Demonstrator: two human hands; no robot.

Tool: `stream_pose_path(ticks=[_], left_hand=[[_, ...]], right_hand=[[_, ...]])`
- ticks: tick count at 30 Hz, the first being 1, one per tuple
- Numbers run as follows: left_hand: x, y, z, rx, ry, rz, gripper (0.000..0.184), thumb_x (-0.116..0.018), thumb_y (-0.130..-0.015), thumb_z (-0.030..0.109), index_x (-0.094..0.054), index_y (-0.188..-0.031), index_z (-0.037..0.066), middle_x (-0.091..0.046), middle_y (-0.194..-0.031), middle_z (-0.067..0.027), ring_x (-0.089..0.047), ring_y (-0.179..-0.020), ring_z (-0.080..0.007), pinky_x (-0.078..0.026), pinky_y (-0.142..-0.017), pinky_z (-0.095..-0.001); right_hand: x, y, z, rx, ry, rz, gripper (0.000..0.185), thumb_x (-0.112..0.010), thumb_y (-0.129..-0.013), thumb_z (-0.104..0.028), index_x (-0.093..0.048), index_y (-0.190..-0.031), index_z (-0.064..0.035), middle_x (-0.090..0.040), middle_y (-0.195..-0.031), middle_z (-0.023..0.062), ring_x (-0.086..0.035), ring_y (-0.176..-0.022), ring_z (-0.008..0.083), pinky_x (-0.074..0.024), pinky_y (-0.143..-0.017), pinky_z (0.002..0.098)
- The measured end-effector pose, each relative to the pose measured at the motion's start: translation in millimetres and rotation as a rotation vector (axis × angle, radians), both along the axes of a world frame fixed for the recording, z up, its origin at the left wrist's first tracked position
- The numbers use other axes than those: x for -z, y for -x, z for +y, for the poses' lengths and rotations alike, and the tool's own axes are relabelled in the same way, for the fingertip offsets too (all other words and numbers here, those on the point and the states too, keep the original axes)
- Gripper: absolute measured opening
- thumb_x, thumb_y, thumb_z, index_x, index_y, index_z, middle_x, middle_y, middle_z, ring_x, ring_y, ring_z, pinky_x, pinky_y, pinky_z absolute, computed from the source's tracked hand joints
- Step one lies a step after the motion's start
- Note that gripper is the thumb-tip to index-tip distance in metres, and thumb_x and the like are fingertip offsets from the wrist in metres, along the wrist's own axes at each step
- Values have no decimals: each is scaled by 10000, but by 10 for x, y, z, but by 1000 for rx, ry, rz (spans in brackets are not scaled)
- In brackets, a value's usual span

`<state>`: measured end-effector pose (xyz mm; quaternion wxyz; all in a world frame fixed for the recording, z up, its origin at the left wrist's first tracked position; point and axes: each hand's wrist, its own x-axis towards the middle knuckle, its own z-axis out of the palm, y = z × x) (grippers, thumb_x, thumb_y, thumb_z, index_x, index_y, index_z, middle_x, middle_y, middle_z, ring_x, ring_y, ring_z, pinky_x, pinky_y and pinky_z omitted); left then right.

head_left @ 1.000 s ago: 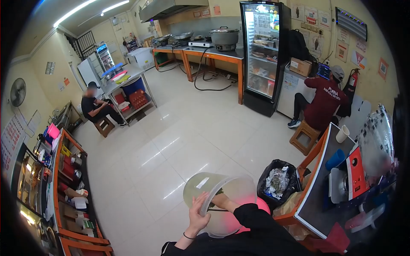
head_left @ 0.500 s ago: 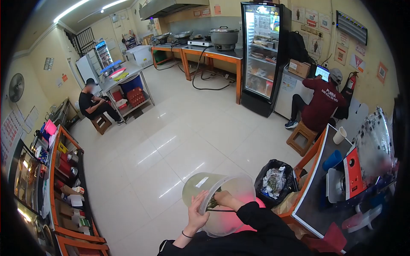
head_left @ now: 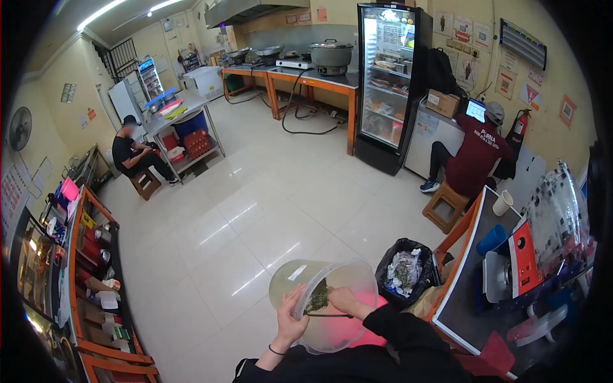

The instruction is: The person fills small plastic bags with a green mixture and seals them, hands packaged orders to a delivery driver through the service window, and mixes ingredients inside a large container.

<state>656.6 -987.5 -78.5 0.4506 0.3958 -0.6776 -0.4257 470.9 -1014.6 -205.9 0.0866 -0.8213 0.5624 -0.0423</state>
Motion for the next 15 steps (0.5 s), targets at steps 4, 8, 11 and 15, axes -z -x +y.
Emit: stream_pose_path(ticks=[4,8,11,15], left_hand=[[60,23,4,-44,-7,6,584,-488,-517,5,-495,-1101,11,-491,-1156,-110,-373,-1163,-267,-97,-1006,-449],[274,2,-76,-98,-43,114,586,-479,-514,-15,-486,-1100,-27,-488,-1149,-142,-401,-1135,-256,-202,-989,-362],[404,-44,-136,-138,-140,165,589,-468,-510,-37,-480,-1099,-48,-479,-1150,-150,-406,-1126,-243,-254,-968,-322],[508,-74,-206,-156,-192,199,600,-454,-506,-57,-473,-1106,-56,-473,-1154,-148,-399,-1130,-235,-261,-966,-321]], right_hand=[[184,143,48,76,-49,-64,120,-528,-685,-108,-591,-719,-11,-576,-663,147,-581,-598,276,-453,-526,359],[-113,455,79,336,-75,-829,179,-602,-725,-158,-590,-769,15,-532,-552,60,-502,-470,155,-368,-429,277],[-493,819,336,733,-298,-1369,143,-594,-773,-148,-576,-744,-10,-402,-502,-49,-331,-396,31,-227,-360,185],[-122,1587,543,1068,-118,-1624,126,-636,-729,-132,-561,-692,-37,-390,-478,-48,-305,-340,42,-202,-314,200]])
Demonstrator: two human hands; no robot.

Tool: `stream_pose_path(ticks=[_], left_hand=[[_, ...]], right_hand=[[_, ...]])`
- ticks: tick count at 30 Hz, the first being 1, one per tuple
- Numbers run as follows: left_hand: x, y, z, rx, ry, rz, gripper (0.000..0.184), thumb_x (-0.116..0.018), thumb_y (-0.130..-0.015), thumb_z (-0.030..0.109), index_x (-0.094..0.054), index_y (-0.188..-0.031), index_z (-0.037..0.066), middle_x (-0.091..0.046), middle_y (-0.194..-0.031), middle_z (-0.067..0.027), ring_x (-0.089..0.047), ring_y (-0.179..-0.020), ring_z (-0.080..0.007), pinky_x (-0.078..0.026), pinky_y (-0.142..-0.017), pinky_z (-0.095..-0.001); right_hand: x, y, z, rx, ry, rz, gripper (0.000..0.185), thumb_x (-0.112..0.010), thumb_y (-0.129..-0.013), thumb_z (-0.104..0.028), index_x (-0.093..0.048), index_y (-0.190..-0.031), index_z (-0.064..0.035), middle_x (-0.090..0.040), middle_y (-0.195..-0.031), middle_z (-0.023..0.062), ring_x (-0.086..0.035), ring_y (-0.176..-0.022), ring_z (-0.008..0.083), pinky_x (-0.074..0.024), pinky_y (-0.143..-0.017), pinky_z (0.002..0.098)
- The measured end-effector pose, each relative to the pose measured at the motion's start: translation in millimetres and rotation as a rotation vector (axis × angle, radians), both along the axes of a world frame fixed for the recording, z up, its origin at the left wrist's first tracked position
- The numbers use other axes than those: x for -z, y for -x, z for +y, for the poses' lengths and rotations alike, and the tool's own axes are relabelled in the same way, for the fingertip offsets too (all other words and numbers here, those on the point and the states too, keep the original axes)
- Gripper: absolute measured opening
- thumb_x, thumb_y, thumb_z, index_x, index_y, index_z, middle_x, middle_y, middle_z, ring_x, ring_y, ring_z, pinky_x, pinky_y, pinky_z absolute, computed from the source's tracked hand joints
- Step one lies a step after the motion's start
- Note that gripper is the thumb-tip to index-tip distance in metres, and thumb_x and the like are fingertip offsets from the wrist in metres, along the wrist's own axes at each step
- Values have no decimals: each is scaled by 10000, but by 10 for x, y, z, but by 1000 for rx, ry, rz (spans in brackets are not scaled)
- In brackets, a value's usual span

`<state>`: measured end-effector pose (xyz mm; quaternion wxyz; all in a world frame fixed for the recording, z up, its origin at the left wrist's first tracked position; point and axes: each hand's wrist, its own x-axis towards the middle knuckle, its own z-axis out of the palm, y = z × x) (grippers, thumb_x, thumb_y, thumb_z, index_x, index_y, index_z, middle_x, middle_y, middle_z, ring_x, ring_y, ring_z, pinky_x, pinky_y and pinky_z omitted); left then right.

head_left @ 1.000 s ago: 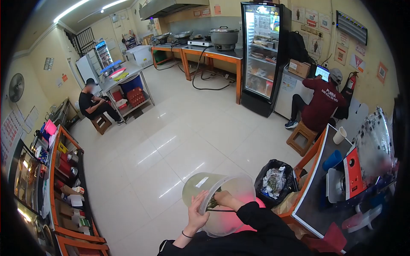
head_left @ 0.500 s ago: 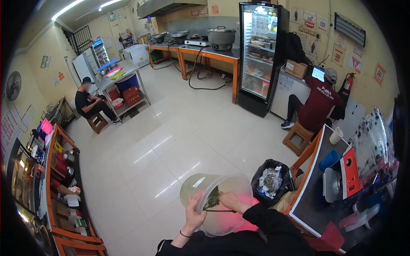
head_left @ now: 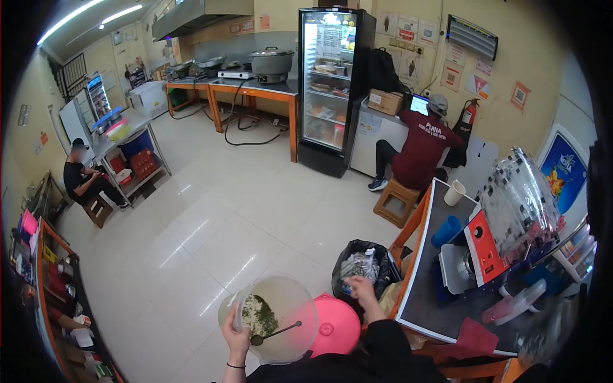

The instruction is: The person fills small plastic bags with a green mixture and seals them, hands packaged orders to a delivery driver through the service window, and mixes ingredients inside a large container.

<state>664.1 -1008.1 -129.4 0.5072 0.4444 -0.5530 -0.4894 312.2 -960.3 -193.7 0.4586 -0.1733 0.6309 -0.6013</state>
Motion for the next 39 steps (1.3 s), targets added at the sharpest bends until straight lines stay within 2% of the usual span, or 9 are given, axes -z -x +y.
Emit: stream_pose_path(ticks=[3,5,9,14,19,22,25,33,39], left_hand=[[-21,7,11,-15,8,-51,606,-450,-510,-63,-466,-1116,-55,-477,-1147,-153,-397,-1132,-234,-255,-971,-317],[-80,13,50,-14,34,-135,603,-452,-518,-61,-464,-1121,-52,-479,-1145,-153,-398,-1131,-233,-253,-972,-315],[-13,68,90,1,21,-79,576,-477,-535,-32,-487,-1111,-24,-499,-1128,-144,-408,-1121,-234,-269,-961,-302],[-234,144,180,-6,108,-281,580,-484,-513,-10,-509,-1092,19,-508,-1134,-102,-374,-1160,-267,-164,-990,-430],[-319,105,220,-19,188,-324,584,-480,-508,-2,-513,-1089,41,-509,-1137,-77,-369,-1167,-268,-84,-983,-509],[-343,106,215,-13,203,-252,587,-480,-509,-1,-508,-1093,36,-507,-1139,-86,-371,-1166,-264,-101,-987,-494],[-390,101,250,2,193,-221,593,-478,-511,-5,-502,-1103,31,-504,-1139,-98,-377,-1159,-265,-115,-988,-485],[-406,85,256,27,133,-135,581,-483,-519,-18,-499,-1100,-3,-493,-1140,-146,-404,-1130,-262,-228,-981,-362],[-421,51,222,33,140,-120,582,-470,-520,-41,-498,-1100,-7,-490,-1144,-141,-404,-1122,-260,-282,-956,-333]], right_hand=[[288,596,-41,18,-246,236,171,-666,-695,-164,-568,-697,-24,-435,-480,-20,-363,-354,67,-265,-325,216],[398,617,-43,96,-70,1149,165,-659,-669,-162,-604,-733,-21,-526,-532,46,-481,-446,120,-379,-417,254],[-9,-199,-493,-273,167,736,139,-610,-697,-126,-597,-696,11,-558,-569,83,-512,-531,115,-393,-494,262],[-121,-1171,-740,-1019,36,1061,205,-566,-704,-230,-589,-683,-28,-579,-696,157,-543,-650,349,-430,-590,406],[238,-1795,-810,-1367,52,1306,114,-561,-656,-151,-611,-719,-70,-588,-771,147,-579,-709,305,-460,-621,384],[430,-1980,-854,-1212,309,1670,94,-546,-677,-122,-615,-715,-70,-577,-832,131,-595,-731,276,-478,-609,356],[485,-2059,-960,-1332,137,1780,104,-536,-696,-116,-622,-728,-65,-559,-876,110,-600,-741,260,-488,-603,341],[476,-1947,-1068,-1707,260,1862,174,-473,-749,-138,-625,-753,-53,-573,-938,114,-598,-770,267,-487,-607,363],[445,-1865,-1021,-1668,394,1837,148,-494,-724,-124,-616,-713,-41,-560,-936,90,-594,-761,269,-485,-619,359]])
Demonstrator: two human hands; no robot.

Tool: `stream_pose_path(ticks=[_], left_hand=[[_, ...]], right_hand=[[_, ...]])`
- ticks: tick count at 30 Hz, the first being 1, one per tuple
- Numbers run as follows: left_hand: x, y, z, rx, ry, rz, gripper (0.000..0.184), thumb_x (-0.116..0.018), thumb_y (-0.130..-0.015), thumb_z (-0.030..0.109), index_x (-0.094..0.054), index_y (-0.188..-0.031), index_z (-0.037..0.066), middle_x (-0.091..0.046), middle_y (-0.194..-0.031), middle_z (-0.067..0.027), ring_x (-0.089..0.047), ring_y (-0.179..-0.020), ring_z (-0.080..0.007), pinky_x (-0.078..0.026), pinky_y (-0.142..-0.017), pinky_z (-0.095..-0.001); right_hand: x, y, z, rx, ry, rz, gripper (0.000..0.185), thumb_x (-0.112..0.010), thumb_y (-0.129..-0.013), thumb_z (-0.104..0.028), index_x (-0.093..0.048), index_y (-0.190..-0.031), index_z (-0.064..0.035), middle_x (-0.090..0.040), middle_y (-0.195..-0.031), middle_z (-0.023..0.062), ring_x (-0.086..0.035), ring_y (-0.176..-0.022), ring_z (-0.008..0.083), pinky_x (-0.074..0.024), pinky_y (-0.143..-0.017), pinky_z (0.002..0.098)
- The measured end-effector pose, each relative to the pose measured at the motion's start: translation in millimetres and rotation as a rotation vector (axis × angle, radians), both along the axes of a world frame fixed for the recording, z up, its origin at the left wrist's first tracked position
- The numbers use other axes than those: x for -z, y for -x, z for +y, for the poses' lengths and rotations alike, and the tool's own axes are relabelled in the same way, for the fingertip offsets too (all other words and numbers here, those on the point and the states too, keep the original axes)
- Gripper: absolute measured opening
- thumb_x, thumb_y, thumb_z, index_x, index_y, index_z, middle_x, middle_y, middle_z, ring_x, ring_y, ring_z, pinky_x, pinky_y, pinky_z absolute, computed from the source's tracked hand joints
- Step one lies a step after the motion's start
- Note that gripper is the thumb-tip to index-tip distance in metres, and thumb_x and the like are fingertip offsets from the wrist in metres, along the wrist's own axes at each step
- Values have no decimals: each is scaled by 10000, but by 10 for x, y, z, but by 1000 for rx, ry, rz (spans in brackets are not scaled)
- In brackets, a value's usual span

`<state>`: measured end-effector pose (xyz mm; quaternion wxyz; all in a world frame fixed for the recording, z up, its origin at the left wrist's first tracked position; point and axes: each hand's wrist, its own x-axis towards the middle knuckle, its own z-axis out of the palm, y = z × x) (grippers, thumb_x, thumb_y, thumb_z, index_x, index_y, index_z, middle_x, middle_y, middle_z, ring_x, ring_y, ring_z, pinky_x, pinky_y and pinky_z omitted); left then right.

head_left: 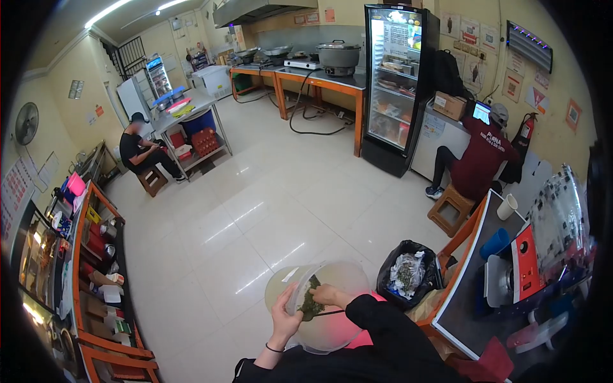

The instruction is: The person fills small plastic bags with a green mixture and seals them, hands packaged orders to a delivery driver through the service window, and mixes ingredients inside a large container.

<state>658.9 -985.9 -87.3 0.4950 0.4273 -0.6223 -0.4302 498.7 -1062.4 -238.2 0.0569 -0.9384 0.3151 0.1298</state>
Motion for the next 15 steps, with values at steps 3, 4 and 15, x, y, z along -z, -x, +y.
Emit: stream_pose_path(ticks=[3,4,15], left_hand=[[-4,9,-4,21,-16,29,587,-469,-519,-42,-499,-1104,-2,-487,-1147,-140,-401,-1123,-257,-280,-958,-328],[-21,13,-6,39,-27,33,589,-468,-518,-44,-499,-1105,1,-487,-1147,-140,-401,-1123,-256,-279,-958,-328],[-27,-15,-6,112,-78,71,603,-463,-518,-53,-498,-1115,15,-475,-1160,-136,-395,-1129,-244,-276,-961,-325]], right_hand=[[-163,5,74,94,-21,28,140,-505,-714,-132,-614,-700,-44,-553,-913,83,-591,-758,265,-484,-621,360],[-127,18,53,86,-6,20,142,-504,-714,-135,-614,-696,-47,-553,-907,83,-590,-757,265,-483,-620,362],[100,152,-26,63,-91,-61,153,-477,-730,-148,-587,-714,-43,-538,-957,95,-577,-781,249,-468,-649,374]])
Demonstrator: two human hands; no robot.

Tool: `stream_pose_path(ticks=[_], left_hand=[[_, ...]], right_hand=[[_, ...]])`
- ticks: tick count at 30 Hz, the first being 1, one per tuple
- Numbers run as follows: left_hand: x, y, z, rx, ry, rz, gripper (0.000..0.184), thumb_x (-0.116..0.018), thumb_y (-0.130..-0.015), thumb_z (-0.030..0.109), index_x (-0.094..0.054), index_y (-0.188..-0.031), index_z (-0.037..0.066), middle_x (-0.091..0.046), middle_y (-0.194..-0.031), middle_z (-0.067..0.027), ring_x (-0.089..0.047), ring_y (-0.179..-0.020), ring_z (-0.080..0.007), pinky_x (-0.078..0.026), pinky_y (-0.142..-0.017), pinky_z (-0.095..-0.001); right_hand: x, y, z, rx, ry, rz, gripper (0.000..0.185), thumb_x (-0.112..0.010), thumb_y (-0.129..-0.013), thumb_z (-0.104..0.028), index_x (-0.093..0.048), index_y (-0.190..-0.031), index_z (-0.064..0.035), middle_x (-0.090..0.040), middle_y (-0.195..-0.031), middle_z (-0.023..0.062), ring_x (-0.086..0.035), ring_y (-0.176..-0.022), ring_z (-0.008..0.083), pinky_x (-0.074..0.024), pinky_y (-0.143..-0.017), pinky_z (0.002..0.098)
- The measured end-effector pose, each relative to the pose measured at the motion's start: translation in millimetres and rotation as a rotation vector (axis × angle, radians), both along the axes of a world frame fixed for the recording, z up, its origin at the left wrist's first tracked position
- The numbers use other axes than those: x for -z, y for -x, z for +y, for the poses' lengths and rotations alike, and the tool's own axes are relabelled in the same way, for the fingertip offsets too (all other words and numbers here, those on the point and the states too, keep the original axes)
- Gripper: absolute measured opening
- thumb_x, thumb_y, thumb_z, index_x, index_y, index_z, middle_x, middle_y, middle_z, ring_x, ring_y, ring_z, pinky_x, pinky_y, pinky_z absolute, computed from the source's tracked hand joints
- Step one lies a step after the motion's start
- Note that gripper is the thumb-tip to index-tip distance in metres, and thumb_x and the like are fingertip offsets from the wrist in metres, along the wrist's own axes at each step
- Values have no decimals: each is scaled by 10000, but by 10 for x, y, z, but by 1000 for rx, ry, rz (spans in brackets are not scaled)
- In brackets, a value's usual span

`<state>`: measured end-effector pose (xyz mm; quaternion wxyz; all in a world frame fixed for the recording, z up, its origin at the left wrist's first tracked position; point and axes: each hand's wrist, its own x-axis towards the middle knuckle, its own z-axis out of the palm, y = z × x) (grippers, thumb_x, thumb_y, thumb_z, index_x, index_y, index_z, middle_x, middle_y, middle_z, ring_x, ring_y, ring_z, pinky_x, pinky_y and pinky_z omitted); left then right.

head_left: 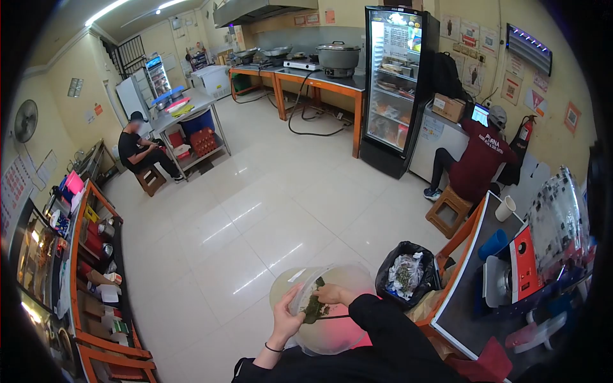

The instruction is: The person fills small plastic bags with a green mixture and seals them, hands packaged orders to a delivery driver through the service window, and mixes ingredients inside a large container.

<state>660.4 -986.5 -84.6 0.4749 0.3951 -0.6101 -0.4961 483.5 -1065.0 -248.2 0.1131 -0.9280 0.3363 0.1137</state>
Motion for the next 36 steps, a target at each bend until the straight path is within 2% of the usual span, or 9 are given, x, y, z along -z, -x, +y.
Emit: stream_pose_path(ticks=[3,6,10,13,16,19,25,33,36], left_hand=[[68,-16,-10,-10,11,-8,601,-462,-519,-59,-497,-1114,11,-473,-1162,-139,-396,-1131,-242,-274,-962,-320],[79,-24,-23,-49,-6,-4,591,-459,-522,-57,-497,-1109,2,-478,-1155,-145,-406,-1126,-244,-276,-960,-318],[136,-56,-31,-80,3,-28,608,-439,-506,-104,-479,-1110,-44,-468,-1155,-147,-396,-1128,-219,-276,-959,-304],[113,-48,-24,-71,28,-35,604,-439,-508,-103,-481,-1108,-45,-472,-1153,-145,-399,-1126,-219,-274,-960,-304],[60,-25,-2,-74,50,-59,604,-439,-508,-102,-480,-1108,-44,-482,-1142,-142,-404,-1122,-219,-272,-960,-304],[86,-22,12,-73,34,-47,595,-444,-513,-81,-487,-1104,-35,-492,-1131,-142,-414,-1115,-227,-275,-958,-307],[153,-28,-37,-122,16,-37,579,-454,-522,-57,-496,-1099,-20,-499,-1125,-150,-428,-1104,-236,-276,-956,-305],[440,-83,-177,-219,-7,-98,587,-452,-511,-61,-491,-1096,-40,-508,-1115,-139,-426,-1102,-229,-269,-960,-307],[496,-86,-182,-227,-56,-70,593,-444,-512,-67,-490,-1103,-35,-505,-1119,-143,-426,-1103,-236,-263,-966,-310]], right_hand=[[84,-31,12,-99,112,-91,142,-490,-715,-149,-578,-702,-38,-573,-829,112,-582,-736,268,-464,-647,382],[-238,-122,91,279,31,-64,154,-518,-707,-162,-582,-722,-22,-588,-723,126,-589,-699,274,-469,-639,373],[-427,-6,21,525,-401,-469,215,-594,-656,-222,-615,-758,-34,-604,-744,153,-582,-649,260,-456,-591,357],[-382,-30,220,585,-79,-73,224,-592,-632,-163,-597,-746,30,-591,-712,199,-598,-713,276,-464,-604,345],[-294,-102,40,509,-347,-122,222,-609,-643,-220,-617,-721,-12,-603,-737,171,-593,-701,284,-468,-619,361],[-359,-12,202,694,-7,-75,210,-607,-644,-192,-615,-724,1,-602,-737,174,-589,-730,310,-471,-631,372],[-547,155,300,851,-76,-146,142,-543,-660,-102,-616,-740,-10,-608,-745,152,-586,-717,323,-468,-630,398],[-848,1582,1033,1424,75,-1225,123,-599,-686,-116,-593,-698,6,-538,-561,17,-469,-528,53,-376,-479,207],[-460,2217,1089,1657,286,-1121,118,-603,-667,-122,-614,-699,-9,-561,-555,31,-493,-483,83,-394,-464,233]])
